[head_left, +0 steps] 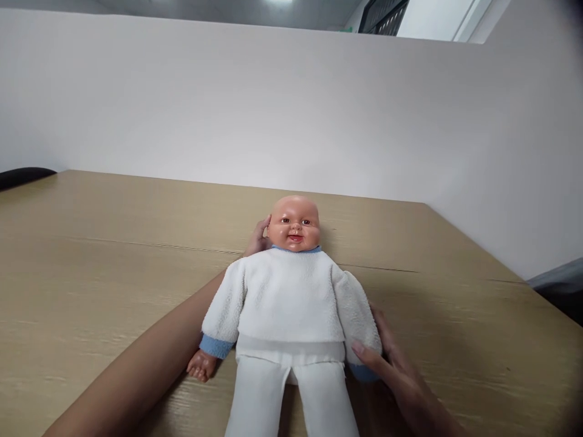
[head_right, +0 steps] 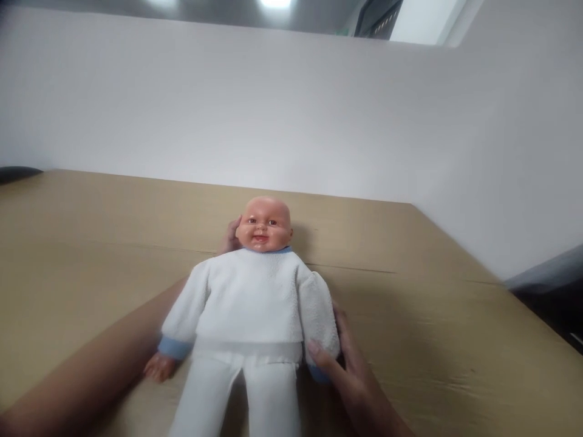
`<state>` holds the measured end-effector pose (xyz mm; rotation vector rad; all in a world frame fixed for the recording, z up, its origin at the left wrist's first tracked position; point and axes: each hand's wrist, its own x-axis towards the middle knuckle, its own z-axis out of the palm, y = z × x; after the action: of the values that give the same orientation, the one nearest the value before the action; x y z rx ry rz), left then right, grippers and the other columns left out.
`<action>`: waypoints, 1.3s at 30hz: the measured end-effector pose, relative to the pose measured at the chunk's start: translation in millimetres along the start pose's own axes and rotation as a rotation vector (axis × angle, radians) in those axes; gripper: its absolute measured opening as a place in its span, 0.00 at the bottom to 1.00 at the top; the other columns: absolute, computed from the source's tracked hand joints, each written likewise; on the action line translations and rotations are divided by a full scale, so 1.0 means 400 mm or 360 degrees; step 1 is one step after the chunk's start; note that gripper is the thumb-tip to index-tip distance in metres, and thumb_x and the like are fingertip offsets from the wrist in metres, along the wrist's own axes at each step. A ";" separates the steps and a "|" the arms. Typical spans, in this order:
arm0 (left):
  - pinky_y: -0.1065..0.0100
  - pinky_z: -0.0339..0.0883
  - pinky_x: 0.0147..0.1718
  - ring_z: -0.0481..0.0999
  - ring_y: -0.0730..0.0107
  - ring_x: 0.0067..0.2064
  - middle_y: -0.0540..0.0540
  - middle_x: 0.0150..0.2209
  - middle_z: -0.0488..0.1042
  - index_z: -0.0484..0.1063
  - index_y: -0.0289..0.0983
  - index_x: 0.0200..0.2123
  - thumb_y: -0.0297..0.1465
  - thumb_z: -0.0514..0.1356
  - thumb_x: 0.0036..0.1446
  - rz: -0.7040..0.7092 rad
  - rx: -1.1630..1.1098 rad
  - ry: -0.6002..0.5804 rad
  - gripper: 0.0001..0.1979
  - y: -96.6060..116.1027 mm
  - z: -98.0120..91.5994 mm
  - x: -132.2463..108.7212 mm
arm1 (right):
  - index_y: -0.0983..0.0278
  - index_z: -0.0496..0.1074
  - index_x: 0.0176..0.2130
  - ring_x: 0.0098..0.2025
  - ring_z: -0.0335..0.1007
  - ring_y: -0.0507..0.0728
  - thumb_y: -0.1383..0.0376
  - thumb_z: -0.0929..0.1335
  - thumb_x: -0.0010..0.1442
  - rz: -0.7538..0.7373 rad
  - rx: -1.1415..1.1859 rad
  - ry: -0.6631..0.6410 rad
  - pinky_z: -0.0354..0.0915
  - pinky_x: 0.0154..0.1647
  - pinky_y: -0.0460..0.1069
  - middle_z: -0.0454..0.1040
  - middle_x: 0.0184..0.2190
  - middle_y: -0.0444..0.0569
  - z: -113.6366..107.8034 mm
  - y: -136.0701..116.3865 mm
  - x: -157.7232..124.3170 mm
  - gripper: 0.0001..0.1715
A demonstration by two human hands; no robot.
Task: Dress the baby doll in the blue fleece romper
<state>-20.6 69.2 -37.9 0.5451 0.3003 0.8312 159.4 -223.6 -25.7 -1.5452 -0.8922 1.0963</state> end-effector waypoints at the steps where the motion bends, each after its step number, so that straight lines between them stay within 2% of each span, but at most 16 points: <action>1: 0.48 0.60 0.74 0.76 0.41 0.68 0.38 0.54 0.86 0.78 0.31 0.60 0.49 0.60 0.68 -0.0102 0.0039 -0.0011 0.30 0.012 -0.009 0.010 | 0.54 0.58 0.77 0.82 0.47 0.70 0.43 0.76 0.62 -0.0042 -0.0093 0.0003 0.45 0.82 0.64 0.57 0.80 0.54 0.002 0.006 -0.003 0.54; 3: 0.50 0.59 0.74 0.77 0.42 0.67 0.38 0.55 0.85 0.76 0.30 0.62 0.50 0.57 0.69 -0.0275 0.0129 -0.0024 0.32 0.035 -0.025 0.030 | 0.54 0.55 0.78 0.81 0.48 0.70 0.42 0.73 0.66 -0.0106 -0.0259 0.0046 0.44 0.82 0.66 0.57 0.80 0.55 0.006 0.015 -0.010 0.52; 5: 0.52 0.59 0.74 0.77 0.43 0.67 0.38 0.56 0.85 0.75 0.29 0.63 0.51 0.56 0.69 -0.0343 0.0176 -0.0084 0.34 0.054 -0.041 0.046 | 0.54 0.55 0.77 0.81 0.50 0.70 0.42 0.70 0.69 -0.0160 -0.0410 0.0120 0.46 0.82 0.67 0.58 0.79 0.55 0.009 0.024 -0.014 0.48; 9: 0.52 0.62 0.72 0.79 0.41 0.65 0.36 0.57 0.84 0.74 0.27 0.64 0.50 0.56 0.67 -0.0394 0.0252 -0.0298 0.36 0.079 -0.066 0.060 | 0.53 0.57 0.76 0.78 0.58 0.70 0.44 0.69 0.70 -0.0280 -0.0648 0.0130 0.59 0.78 0.64 0.63 0.77 0.55 -0.001 0.043 -0.007 0.44; 14: 0.50 0.65 0.69 0.82 0.38 0.61 0.33 0.54 0.85 0.77 0.26 0.61 0.51 0.58 0.64 -0.0425 0.0370 -0.0302 0.37 0.083 -0.086 0.070 | 0.51 0.58 0.75 0.73 0.68 0.69 0.44 0.69 0.70 -0.0299 -0.0773 0.0170 0.67 0.73 0.62 0.69 0.73 0.53 -0.017 0.058 0.006 0.41; 19: 0.48 0.62 0.71 0.80 0.36 0.63 0.32 0.56 0.84 0.77 0.27 0.61 0.57 0.59 0.62 -0.0464 0.0481 -0.0429 0.41 0.077 -0.097 0.082 | 0.51 0.61 0.73 0.69 0.73 0.68 0.45 0.68 0.70 -0.0324 -0.0831 0.0183 0.73 0.68 0.58 0.73 0.70 0.53 -0.015 0.055 0.008 0.39; 30: 0.49 0.58 0.73 0.77 0.38 0.66 0.35 0.55 0.85 0.76 0.29 0.63 0.56 0.61 0.64 -0.0329 0.0596 -0.0359 0.39 0.062 -0.083 0.086 | 0.52 0.62 0.72 0.68 0.75 0.67 0.46 0.68 0.72 -0.0371 -0.0818 0.0162 0.74 0.67 0.56 0.74 0.69 0.53 -0.015 0.055 0.012 0.37; 39: 0.51 0.59 0.73 0.78 0.44 0.66 0.37 0.56 0.84 0.77 0.30 0.64 0.49 0.60 0.71 -0.0244 0.0571 -0.0314 0.32 0.061 -0.033 0.042 | 0.53 0.63 0.72 0.66 0.77 0.68 0.46 0.68 0.71 -0.0379 -0.0885 0.0169 0.74 0.67 0.58 0.76 0.68 0.54 -0.031 0.062 0.017 0.37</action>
<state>-30.9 99.9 -35.7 0.9216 0.3071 0.5713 173.6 -226.7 -50.0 -1.8598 -1.3434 0.6121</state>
